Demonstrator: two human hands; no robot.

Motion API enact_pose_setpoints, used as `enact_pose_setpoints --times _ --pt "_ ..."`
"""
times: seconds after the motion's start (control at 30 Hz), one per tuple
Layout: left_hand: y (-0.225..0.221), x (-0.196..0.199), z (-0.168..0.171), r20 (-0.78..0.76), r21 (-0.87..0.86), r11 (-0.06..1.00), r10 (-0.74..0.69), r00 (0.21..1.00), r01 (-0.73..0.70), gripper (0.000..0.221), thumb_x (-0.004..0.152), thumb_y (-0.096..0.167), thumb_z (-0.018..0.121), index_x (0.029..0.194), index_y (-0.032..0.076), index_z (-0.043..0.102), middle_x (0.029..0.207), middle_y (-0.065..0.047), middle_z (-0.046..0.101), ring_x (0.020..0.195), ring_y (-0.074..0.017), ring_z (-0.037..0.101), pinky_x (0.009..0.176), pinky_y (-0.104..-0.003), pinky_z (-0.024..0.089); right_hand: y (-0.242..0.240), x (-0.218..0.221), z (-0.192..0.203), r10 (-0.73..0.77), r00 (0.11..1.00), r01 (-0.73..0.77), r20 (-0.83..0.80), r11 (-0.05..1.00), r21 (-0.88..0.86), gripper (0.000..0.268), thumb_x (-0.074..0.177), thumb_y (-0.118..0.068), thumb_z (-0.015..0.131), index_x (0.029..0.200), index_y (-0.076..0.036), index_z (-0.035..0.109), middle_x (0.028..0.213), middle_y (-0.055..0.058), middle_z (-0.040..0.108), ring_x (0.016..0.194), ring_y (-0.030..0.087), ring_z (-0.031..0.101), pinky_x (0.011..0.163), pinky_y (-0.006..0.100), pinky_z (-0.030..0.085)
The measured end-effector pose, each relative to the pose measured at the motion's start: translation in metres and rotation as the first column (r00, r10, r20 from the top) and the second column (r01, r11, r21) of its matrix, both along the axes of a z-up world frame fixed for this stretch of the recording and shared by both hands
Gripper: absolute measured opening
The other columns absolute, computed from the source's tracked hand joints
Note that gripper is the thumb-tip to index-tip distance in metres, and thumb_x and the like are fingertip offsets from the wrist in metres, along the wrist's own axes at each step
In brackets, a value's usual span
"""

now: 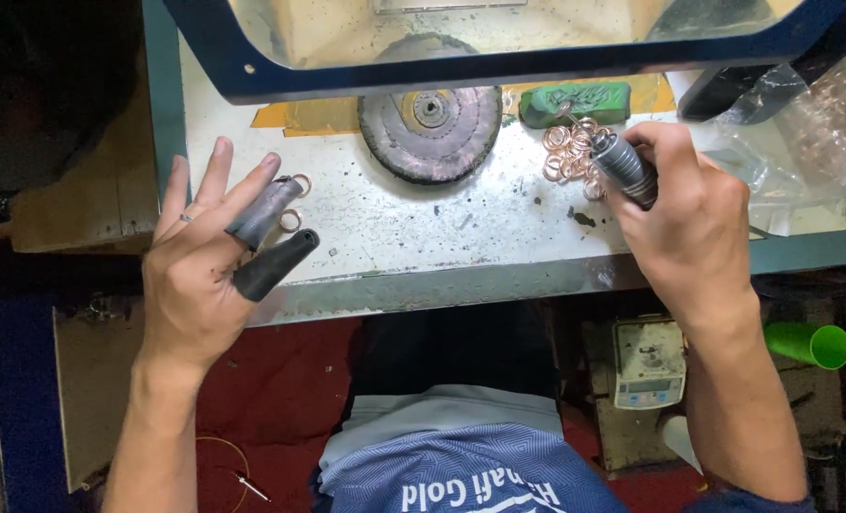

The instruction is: Polishing small metal rings using a rotary tool and a polishing wheel at a workbench.

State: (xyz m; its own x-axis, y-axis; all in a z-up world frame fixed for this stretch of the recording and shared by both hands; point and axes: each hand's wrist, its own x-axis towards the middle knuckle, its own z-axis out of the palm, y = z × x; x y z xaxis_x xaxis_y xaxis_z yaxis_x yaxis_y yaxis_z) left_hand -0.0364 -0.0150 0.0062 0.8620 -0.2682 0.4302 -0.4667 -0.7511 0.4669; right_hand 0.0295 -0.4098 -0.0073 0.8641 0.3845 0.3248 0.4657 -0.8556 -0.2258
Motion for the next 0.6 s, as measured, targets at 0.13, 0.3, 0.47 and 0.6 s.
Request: enact_pose_setpoints --times 0.13,0.3,0.47,0.6 --pt "-0.004 0.000 0.000 -0.011 -0.030 1.000 -0.008 1.000 0.007 0.036 0.096 0.024 0.071 0.081 -0.009 0.072 0.139 -0.023 0.061 0.139 -0.0584 0.050 0.123 -0.076 0.024 -0.001 0.002 -0.001 -0.006 1.000 0.006 -0.002 1.000 0.011 0.053 0.096 0.001 0.090 0.134 0.002 0.052 0.109 0.027 0.075 0.091 0.045 0.074 0.071 0.050 0.055" --pt "-0.007 -0.001 0.000 -0.001 -0.045 0.998 -0.035 0.999 0.035 0.032 0.096 0.020 0.071 0.090 -0.011 0.073 0.138 -0.024 0.061 0.138 -0.0582 0.049 0.122 -0.078 0.021 0.001 0.003 -0.003 -0.020 1.000 0.020 0.006 0.999 0.032 0.059 0.093 -0.006 0.096 0.132 0.002 0.052 0.107 0.025 0.075 0.089 0.043 0.074 0.066 0.049 0.054" --pt "-0.012 -0.001 0.001 -0.015 -0.040 0.999 -0.018 1.000 0.017 0.040 0.096 0.024 0.070 0.114 -0.011 0.072 0.138 -0.024 0.061 0.139 -0.0557 0.049 0.123 -0.075 0.021 0.004 0.006 -0.008 -0.098 0.995 0.098 -0.001 0.995 0.016 0.060 0.090 -0.016 0.098 0.131 -0.001 0.055 0.108 0.021 0.078 0.086 0.043 0.074 0.066 0.050 0.051" --pt "-0.015 -0.002 -0.002 -0.029 -0.064 0.998 -0.015 0.999 0.013 0.045 0.095 0.027 0.070 0.124 -0.008 0.069 0.142 -0.021 0.060 0.141 -0.0554 0.048 0.124 -0.076 0.021 0.011 0.010 -0.005 -0.187 0.981 0.188 -0.057 0.982 0.022 0.047 0.094 -0.017 0.093 0.125 -0.004 0.061 0.106 0.018 0.078 0.085 0.041 0.074 0.069 0.049 0.052"
